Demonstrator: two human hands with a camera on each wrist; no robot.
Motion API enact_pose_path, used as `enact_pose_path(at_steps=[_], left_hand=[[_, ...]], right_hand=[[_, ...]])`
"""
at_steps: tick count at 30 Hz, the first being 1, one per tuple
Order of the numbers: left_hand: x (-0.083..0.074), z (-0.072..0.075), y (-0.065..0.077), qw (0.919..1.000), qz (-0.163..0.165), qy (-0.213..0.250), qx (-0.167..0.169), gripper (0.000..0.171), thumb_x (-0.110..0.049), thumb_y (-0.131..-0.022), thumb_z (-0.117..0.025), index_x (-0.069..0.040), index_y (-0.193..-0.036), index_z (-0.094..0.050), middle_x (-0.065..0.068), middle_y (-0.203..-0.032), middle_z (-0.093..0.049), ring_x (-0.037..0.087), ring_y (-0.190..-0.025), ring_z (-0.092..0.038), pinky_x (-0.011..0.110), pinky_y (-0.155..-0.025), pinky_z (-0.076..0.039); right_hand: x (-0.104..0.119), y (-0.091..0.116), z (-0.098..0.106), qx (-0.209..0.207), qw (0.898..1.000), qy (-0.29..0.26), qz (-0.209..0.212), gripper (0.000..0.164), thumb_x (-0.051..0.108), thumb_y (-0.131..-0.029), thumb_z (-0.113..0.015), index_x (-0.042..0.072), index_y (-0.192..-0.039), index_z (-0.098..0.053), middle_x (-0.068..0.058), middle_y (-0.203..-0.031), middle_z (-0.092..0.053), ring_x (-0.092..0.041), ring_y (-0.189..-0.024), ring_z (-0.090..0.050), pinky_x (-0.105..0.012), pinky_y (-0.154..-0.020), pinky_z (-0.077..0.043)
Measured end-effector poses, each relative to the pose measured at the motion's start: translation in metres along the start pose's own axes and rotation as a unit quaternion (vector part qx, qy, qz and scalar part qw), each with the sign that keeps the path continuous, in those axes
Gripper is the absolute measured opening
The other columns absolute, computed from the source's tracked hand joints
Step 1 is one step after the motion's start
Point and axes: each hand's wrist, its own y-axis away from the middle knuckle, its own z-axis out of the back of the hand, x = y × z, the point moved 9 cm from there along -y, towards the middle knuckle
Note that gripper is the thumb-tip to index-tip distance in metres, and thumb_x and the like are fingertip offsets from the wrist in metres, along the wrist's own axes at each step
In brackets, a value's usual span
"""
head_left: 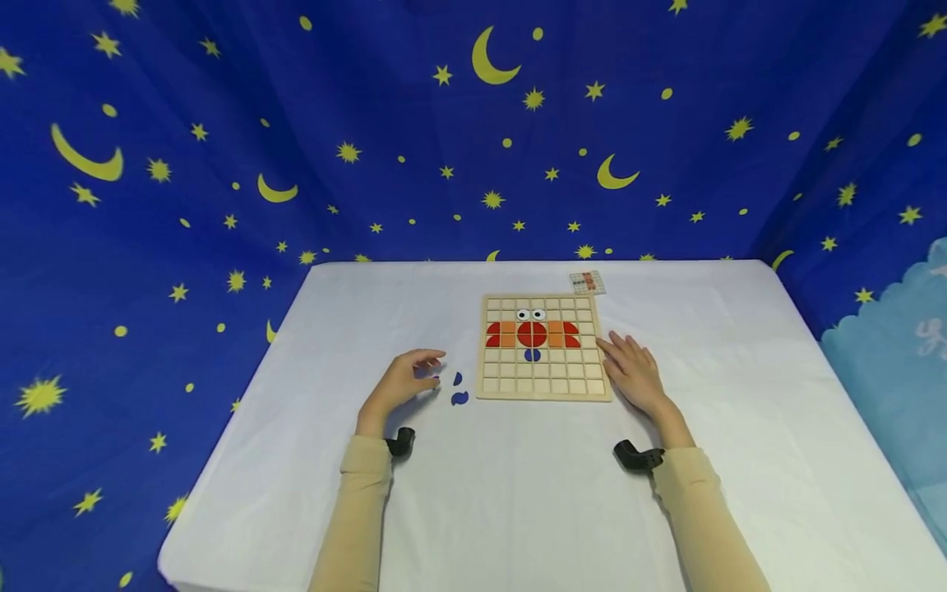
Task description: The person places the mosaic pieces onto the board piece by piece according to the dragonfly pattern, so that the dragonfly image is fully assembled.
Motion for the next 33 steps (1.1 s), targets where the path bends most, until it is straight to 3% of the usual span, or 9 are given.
enact_pose_path(at_steps=[14, 19, 33], left_hand=[[0.016, -0.004, 0.009, 0.9991, 0.026, 0.002, 0.034, 0.049, 0.003, -0.078, -0.071, -0.004, -0.125, -0.06, 0.013, -0.115, -0.067, 0.03, -0.111, -0.059, 0.045, -0.105, -0.042], [0.015, -0.004, 0.007, 0.9996, 0.01, 0.001, 0.028, 0.045, 0.003, -0.079, -0.07, -0.002, -0.123, -0.061, 0.015, -0.114, -0.068, 0.03, -0.107, -0.06, 0.045, -0.101, -0.045], [0.014, -0.004, 0.005, 0.9999, 0.009, -0.003, 0.011, 0.043, -0.002, -0.08, -0.072, -0.002, -0.122, -0.062, 0.015, -0.107, -0.067, 0.026, -0.098, -0.06, 0.042, -0.093, -0.049]], right_hand=[[-0.003, 0.001, -0.003, 0.001, 1.0, -0.009, -0.001, 0.049, 0.027, -0.102, -0.038, 0.01, -0.148, -0.034, -0.02, -0.157, -0.019, -0.044, -0.146, -0.006, -0.061, -0.115, 0.002], [-0.001, 0.0, -0.001, -0.003, 1.0, -0.007, 0.002, 0.049, 0.026, -0.102, -0.038, 0.01, -0.147, -0.034, -0.02, -0.157, -0.019, -0.044, -0.145, -0.007, -0.061, -0.115, 0.002], [-0.001, -0.001, 0.0, -0.004, 1.0, -0.005, -0.002, 0.048, 0.026, -0.102, -0.038, 0.01, -0.147, -0.034, -0.02, -0.157, -0.02, -0.044, -0.145, -0.008, -0.061, -0.115, 0.001]])
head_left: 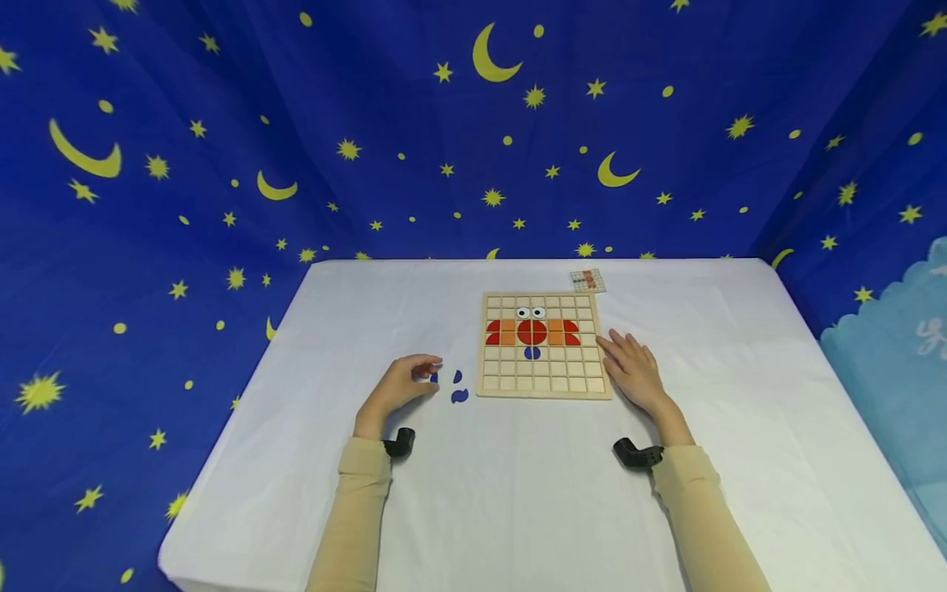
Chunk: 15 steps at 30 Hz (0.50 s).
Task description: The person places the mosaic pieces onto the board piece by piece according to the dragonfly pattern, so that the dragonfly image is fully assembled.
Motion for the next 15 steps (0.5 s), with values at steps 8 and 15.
enact_pose_path(at_steps=[8, 15], left_hand=[[-0.016, -0.002, -0.008, 0.9999, -0.009, -0.007, -0.012, 0.048, -0.009, -0.081, -0.074, -0.005, -0.126, -0.06, 0.011, -0.105, -0.066, 0.024, -0.098, -0.06, 0.042, -0.093, -0.049], [-0.033, -0.011, -0.02, 0.9999, -0.016, 0.002, 0.001, 0.049, -0.011, -0.083, -0.072, -0.006, -0.13, -0.057, 0.01, -0.106, -0.065, 0.025, -0.101, -0.059, 0.044, -0.093, -0.048]], right_hand=[[0.001, 0.001, 0.001, -0.002, 1.0, -0.003, 0.002, 0.048, 0.027, -0.102, -0.039, 0.01, -0.147, -0.035, -0.021, -0.156, -0.021, -0.045, -0.145, -0.008, -0.062, -0.114, 0.001], [0.001, 0.001, 0.0, -0.001, 1.0, -0.005, 0.0, 0.048, 0.027, -0.102, -0.038, 0.01, -0.147, -0.035, -0.02, -0.157, -0.02, -0.044, -0.145, -0.007, -0.062, -0.114, 0.001]])
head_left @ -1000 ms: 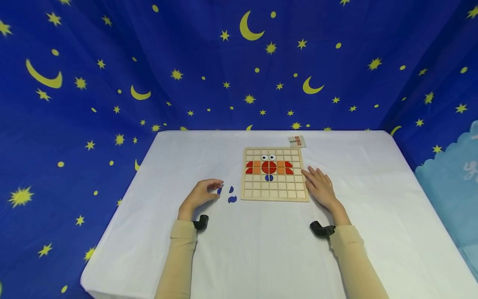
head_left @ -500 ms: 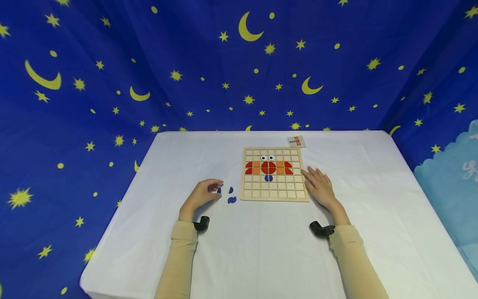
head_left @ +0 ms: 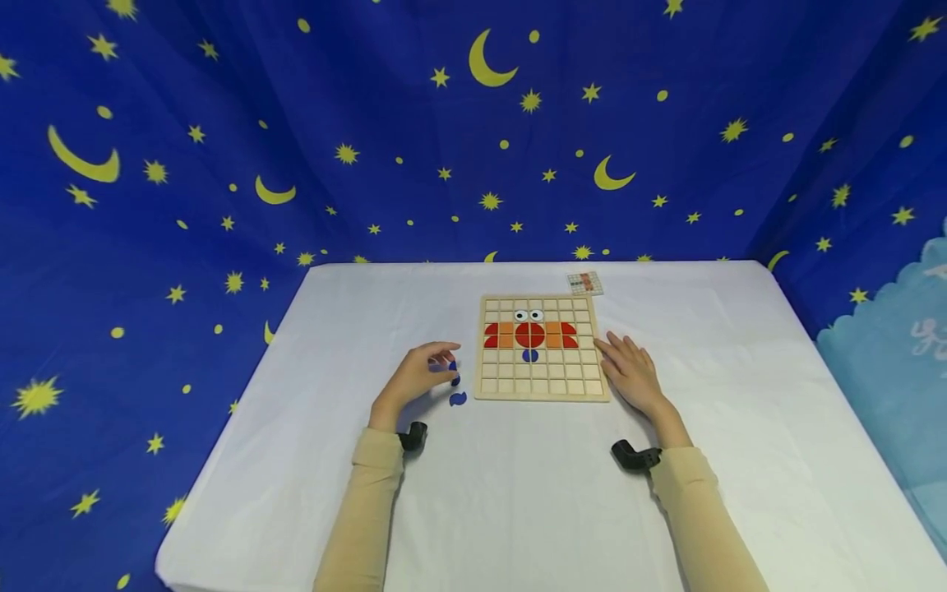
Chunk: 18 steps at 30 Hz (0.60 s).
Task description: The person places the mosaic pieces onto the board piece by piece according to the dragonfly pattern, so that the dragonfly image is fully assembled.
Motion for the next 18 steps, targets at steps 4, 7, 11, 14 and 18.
enact_pose_path(at_steps=[4, 7, 11, 14, 18], left_hand=[[-0.007, -0.005, -0.006, 1.0, -0.01, -0.001, 0.001, 0.048, -0.01, -0.084, -0.071, -0.005, -0.129, -0.058, 0.011, -0.106, -0.065, 0.026, -0.101, -0.059, 0.043, -0.093, -0.048], [-0.01, -0.01, -0.009, 0.9998, -0.017, -0.004, 0.006, 0.047, -0.01, -0.084, -0.071, -0.004, -0.129, -0.057, 0.012, -0.106, -0.065, 0.025, -0.1, -0.059, 0.043, -0.093, -0.049], [-0.014, -0.017, -0.014, 0.9997, -0.018, -0.006, 0.017, 0.048, -0.011, -0.084, -0.071, -0.005, -0.13, -0.058, 0.011, -0.107, -0.065, 0.024, -0.1, -0.059, 0.042, -0.092, -0.049], [-0.018, -0.021, -0.018, 0.9995, -0.024, -0.006, 0.021, 0.047, -0.01, -0.084, -0.071, -0.006, -0.129, -0.058, 0.01, -0.106, -0.065, 0.024, -0.1, -0.059, 0.041, -0.09, -0.05], [-0.026, -0.029, -0.024, 0.9987, -0.04, -0.007, 0.03, 0.048, -0.009, -0.084, -0.071, -0.004, -0.129, -0.057, 0.011, -0.107, -0.065, 0.025, -0.1, -0.06, 0.041, -0.09, -0.05]], right_hand=[[0.0, 0.0, 0.0, -0.001, 1.0, 0.0, 0.001, 0.048, 0.026, -0.102, -0.039, 0.01, -0.147, -0.035, -0.02, -0.157, -0.02, -0.044, -0.145, -0.007, -0.061, -0.115, 0.001], [0.0, 0.0, 0.0, -0.001, 1.0, -0.003, 0.0, 0.048, 0.026, -0.102, -0.039, 0.01, -0.147, -0.035, -0.02, -0.157, -0.02, -0.044, -0.145, -0.007, -0.061, -0.115, 0.001], [-0.002, 0.0, -0.001, 0.0, 1.0, -0.004, -0.001, 0.048, 0.026, -0.102, -0.039, 0.011, -0.147, -0.035, -0.019, -0.157, -0.02, -0.044, -0.145, -0.007, -0.061, -0.115, 0.001], [-0.002, 0.0, -0.001, 0.0, 1.0, -0.002, 0.001, 0.048, 0.027, -0.102, -0.038, 0.011, -0.147, -0.035, -0.02, -0.157, -0.02, -0.044, -0.145, -0.007, -0.061, -0.115, 0.001], [-0.002, 0.0, -0.001, -0.003, 1.0, 0.002, 0.003, 0.048, 0.027, -0.102, -0.038, 0.011, -0.147, -0.035, -0.019, -0.157, -0.02, -0.044, -0.145, -0.007, -0.061, -0.115, 0.001]])
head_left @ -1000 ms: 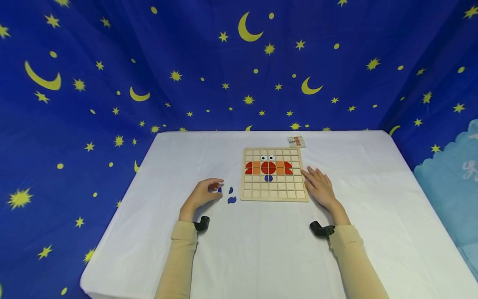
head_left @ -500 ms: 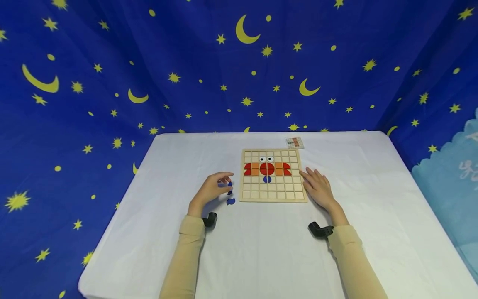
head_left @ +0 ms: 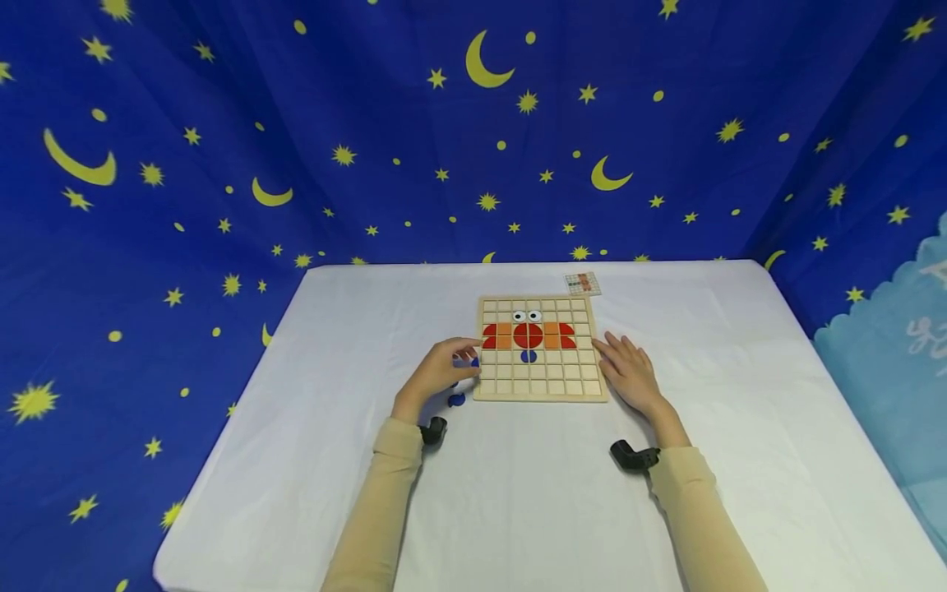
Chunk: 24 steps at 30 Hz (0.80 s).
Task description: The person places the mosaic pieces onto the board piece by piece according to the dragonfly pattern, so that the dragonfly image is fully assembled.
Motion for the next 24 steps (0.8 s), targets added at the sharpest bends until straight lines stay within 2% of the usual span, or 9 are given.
enact_pose_path(at_steps=[5, 12, 16, 24], left_hand=[[-0.008, -0.015, -0.008, 0.9998, -0.009, -0.007, 0.015, 0.047, -0.009, -0.084, -0.071, -0.004, -0.129, -0.058, 0.01, -0.106, -0.065, 0.023, -0.099, -0.06, 0.04, -0.091, -0.05], [-0.02, -0.036, -0.02, 0.9984, -0.023, -0.045, 0.025, 0.046, -0.013, -0.085, -0.071, -0.006, -0.129, -0.058, 0.007, -0.105, -0.065, 0.02, -0.097, -0.062, 0.035, -0.089, -0.051], [-0.025, -0.044, -0.025, 0.998, -0.03, -0.048, 0.028, 0.046, -0.013, -0.085, -0.071, -0.009, -0.129, -0.059, 0.007, -0.107, -0.065, 0.02, -0.099, -0.062, 0.034, -0.09, -0.051], [-0.027, -0.055, -0.033, 0.9976, -0.019, -0.054, 0.039, 0.046, -0.015, -0.084, -0.072, -0.011, -0.128, -0.06, 0.004, -0.105, -0.065, 0.018, -0.099, -0.061, 0.034, -0.091, -0.05]], right_hand=[[0.0, 0.0, 0.0, -0.005, 1.0, -0.003, 0.001, 0.048, 0.027, -0.102, -0.038, 0.012, -0.147, -0.036, -0.019, -0.157, -0.021, -0.043, -0.146, -0.008, -0.06, -0.115, 0.001], [0.0, -0.001, 0.001, 0.001, 1.0, 0.002, -0.001, 0.048, 0.028, -0.102, -0.037, 0.011, -0.147, -0.035, -0.019, -0.157, -0.02, -0.043, -0.146, -0.007, -0.06, -0.115, 0.001], [0.001, -0.001, 0.002, 0.002, 1.0, 0.005, 0.0, 0.048, 0.028, -0.102, -0.037, 0.01, -0.147, -0.034, -0.02, -0.157, -0.02, -0.044, -0.145, -0.008, -0.06, -0.115, 0.001], [0.001, 0.0, 0.001, 0.001, 1.0, 0.0, 0.0, 0.048, 0.026, -0.102, -0.038, 0.01, -0.147, -0.035, -0.02, -0.157, -0.02, -0.044, -0.145, -0.008, -0.06, -0.115, 0.001]])
